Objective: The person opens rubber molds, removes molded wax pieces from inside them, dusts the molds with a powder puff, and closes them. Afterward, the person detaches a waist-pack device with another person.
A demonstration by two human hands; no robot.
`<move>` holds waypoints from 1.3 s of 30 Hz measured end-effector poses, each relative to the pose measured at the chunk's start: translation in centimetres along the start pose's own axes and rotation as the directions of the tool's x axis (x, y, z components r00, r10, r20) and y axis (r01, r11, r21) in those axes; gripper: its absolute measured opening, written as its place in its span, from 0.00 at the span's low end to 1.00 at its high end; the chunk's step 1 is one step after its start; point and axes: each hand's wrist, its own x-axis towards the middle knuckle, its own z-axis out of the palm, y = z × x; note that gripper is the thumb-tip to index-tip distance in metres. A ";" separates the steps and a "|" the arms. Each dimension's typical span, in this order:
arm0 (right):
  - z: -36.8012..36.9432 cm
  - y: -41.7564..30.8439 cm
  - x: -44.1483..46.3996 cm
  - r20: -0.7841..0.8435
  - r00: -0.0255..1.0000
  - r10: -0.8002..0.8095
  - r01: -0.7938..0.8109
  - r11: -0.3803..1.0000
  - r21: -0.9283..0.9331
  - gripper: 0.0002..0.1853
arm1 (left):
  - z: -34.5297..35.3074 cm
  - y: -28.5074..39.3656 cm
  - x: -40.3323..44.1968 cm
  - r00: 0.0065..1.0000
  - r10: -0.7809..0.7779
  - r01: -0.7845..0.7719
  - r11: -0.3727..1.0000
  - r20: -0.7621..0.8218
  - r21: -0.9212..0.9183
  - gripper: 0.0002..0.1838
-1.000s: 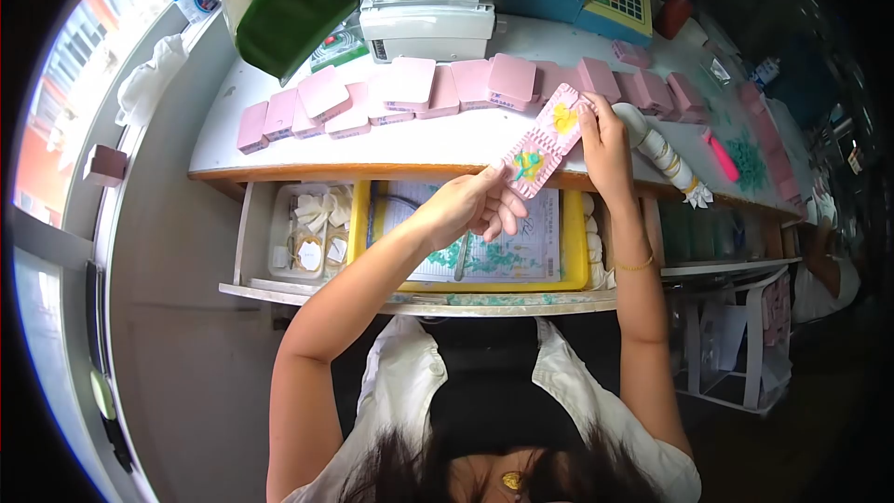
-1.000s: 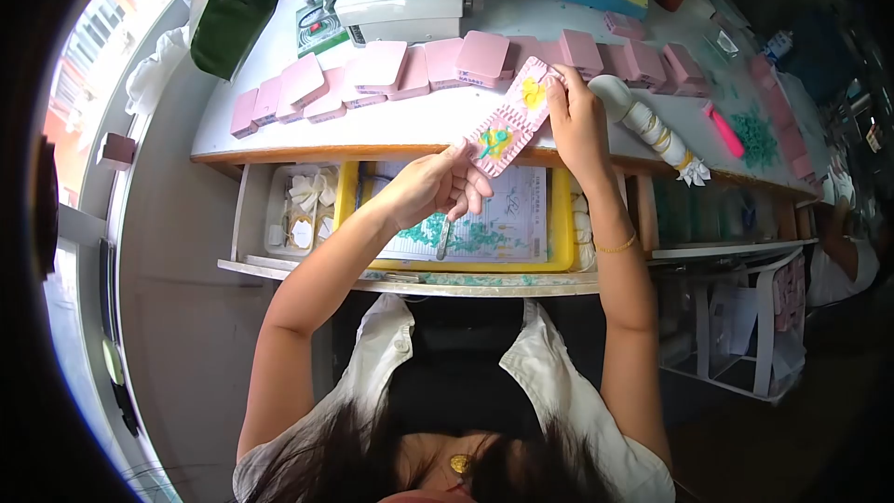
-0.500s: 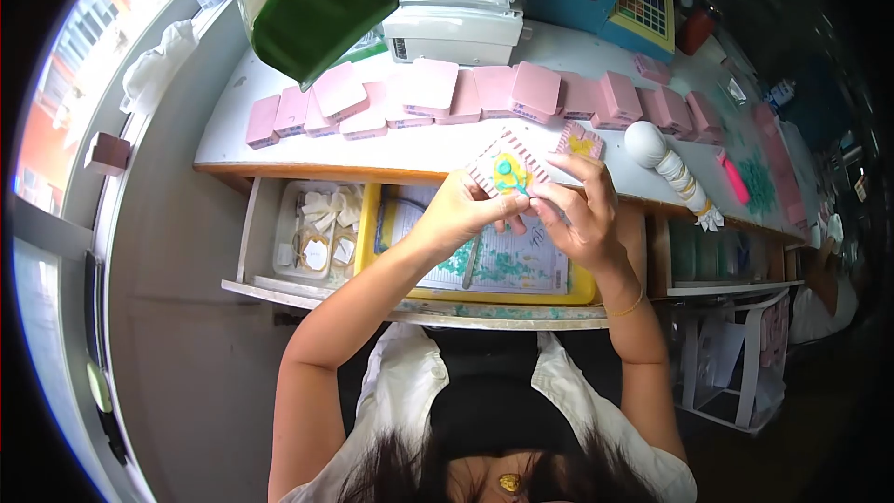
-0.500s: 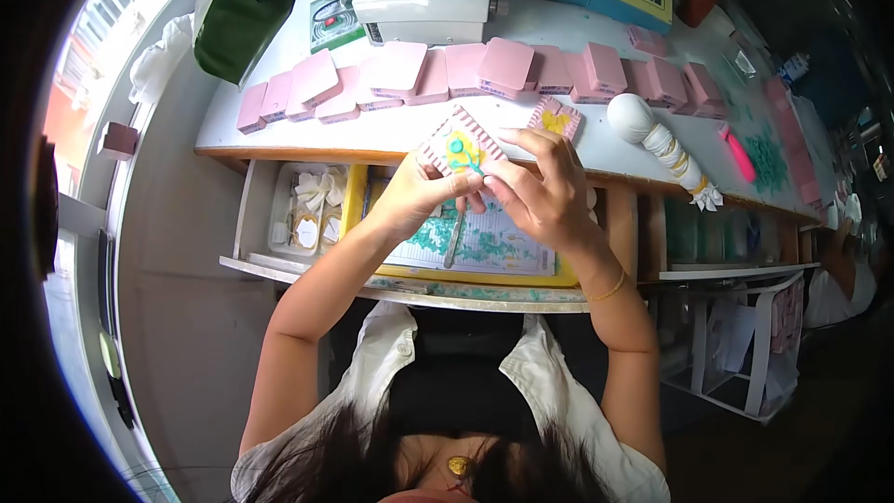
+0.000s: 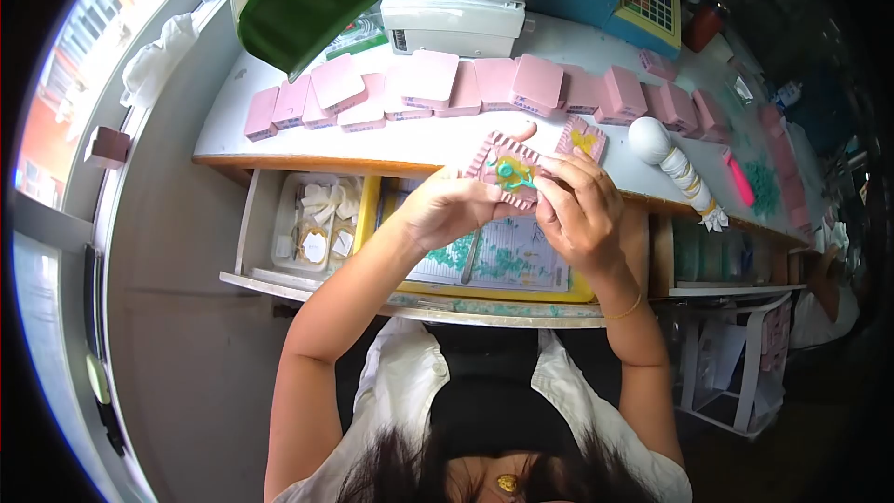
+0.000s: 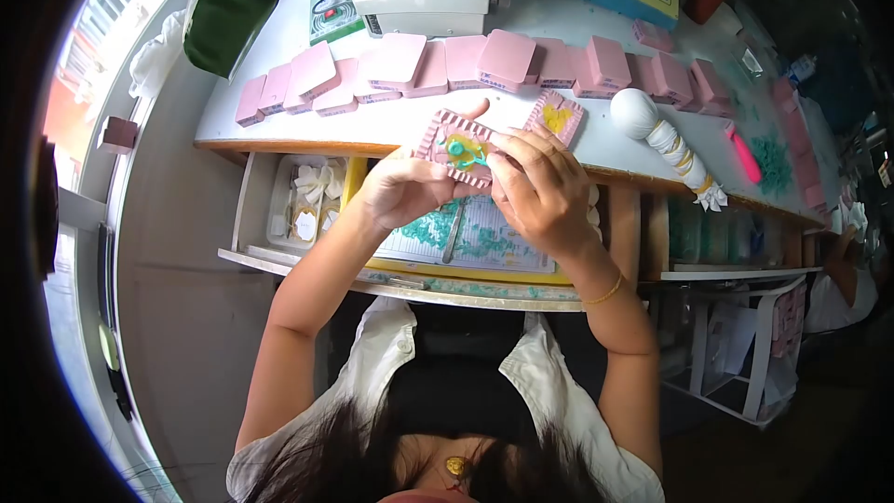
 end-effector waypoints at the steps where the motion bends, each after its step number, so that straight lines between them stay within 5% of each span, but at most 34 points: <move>1: 0.0 -0.1 -0.3 -0.006 1.000 0.010 -0.010 1.000 0.008 0.13 | -0.4 0.6 -0.1 0.995 -0.044 0.057 0.987 0.093 -0.151 0.38; 2: 0.2 -0.3 -0.3 -0.003 1.000 0.011 -0.011 1.000 0.011 0.13 | -0.5 0.7 -0.1 0.990 -0.036 0.054 0.990 0.135 -0.134 0.37; 6: 0.7 -1.0 0.1 0.062 0.997 0.056 -0.064 0.989 0.134 0.12 | -0.4 -0.1 -0.4 0.983 -0.056 0.064 0.997 -0.174 0.042 0.27; 9: 0.5 -1.6 0.3 0.308 0.906 0.292 -0.409 0.791 0.455 0.04 | -0.3 -0.1 -0.2 0.976 -0.007 0.042 0.987 -0.219 0.155 0.29; 12: 0.8 -1.8 0.4 0.365 0.908 0.205 -0.364 0.818 0.445 0.04 | -1.0 -0.9 -0.1 0.944 0.034 0.043 0.973 -0.329 0.226 0.30; 14: 0.9 -2.0 0.2 0.416 0.880 0.229 -0.444 0.707 0.551 0.05 | -1.8 -1.3 0.0 0.947 0.041 0.046 0.965 -0.320 0.259 0.31; 16: 1.2 -2.3 0.0 0.487 0.827 0.282 -0.556 0.272 0.786 0.04 | -1.0 -1.3 0.1 0.911 0.079 0.045 0.956 -0.406 0.289 0.31; 18: 0.9 -2.1 0.2 0.486 0.828 0.282 -0.558 0.321 0.765 0.04 | -1.5 -1.3 -0.1 0.950 0.031 0.055 0.964 -0.312 0.262 0.31; 20: 0.8 -2.0 0.1 0.452 0.847 0.281 -0.530 0.530 0.662 0.03 | -1.5 -1.4 -0.1 0.951 0.048 0.044 0.957 -0.305 0.287 0.31; 26: 0.8 -2.2 0.2 0.440 0.845 0.305 -0.535 0.489 0.689 0.05 | -2.2 -1.9 0.1 0.946 0.126 0.028 0.885 -0.298 0.465 0.30; 29: 0.1 -2.4 0.3 0.431 0.865 0.256 -0.492 0.270 0.828 0.05 | 0.4 -1.4 0.1 0.911 0.230 -0.006 0.837 -0.341 0.548 0.28; 31: -0.2 -2.3 0.3 0.317 0.909 0.270 -0.398 0.345 0.850 0.06 | -1.2 -1.2 -0.2 0.958 0.134 0.038 0.818 -0.254 0.574 0.27; 34: -0.8 -1.7 0.0 0.230 0.924 0.306 -0.379 0.651 0.658 0.05 | 0.7 0.2 -0.1 0.992 0.048 -0.020 0.971 -0.114 0.237 0.21; 39: -0.7 -0.9 -0.1 -0.112 0.984 0.142 -0.102 0.947 0.304 0.13 | -0.4 1.0 -0.5 0.998 0.065 -0.057 0.820 0.007 0.569 0.19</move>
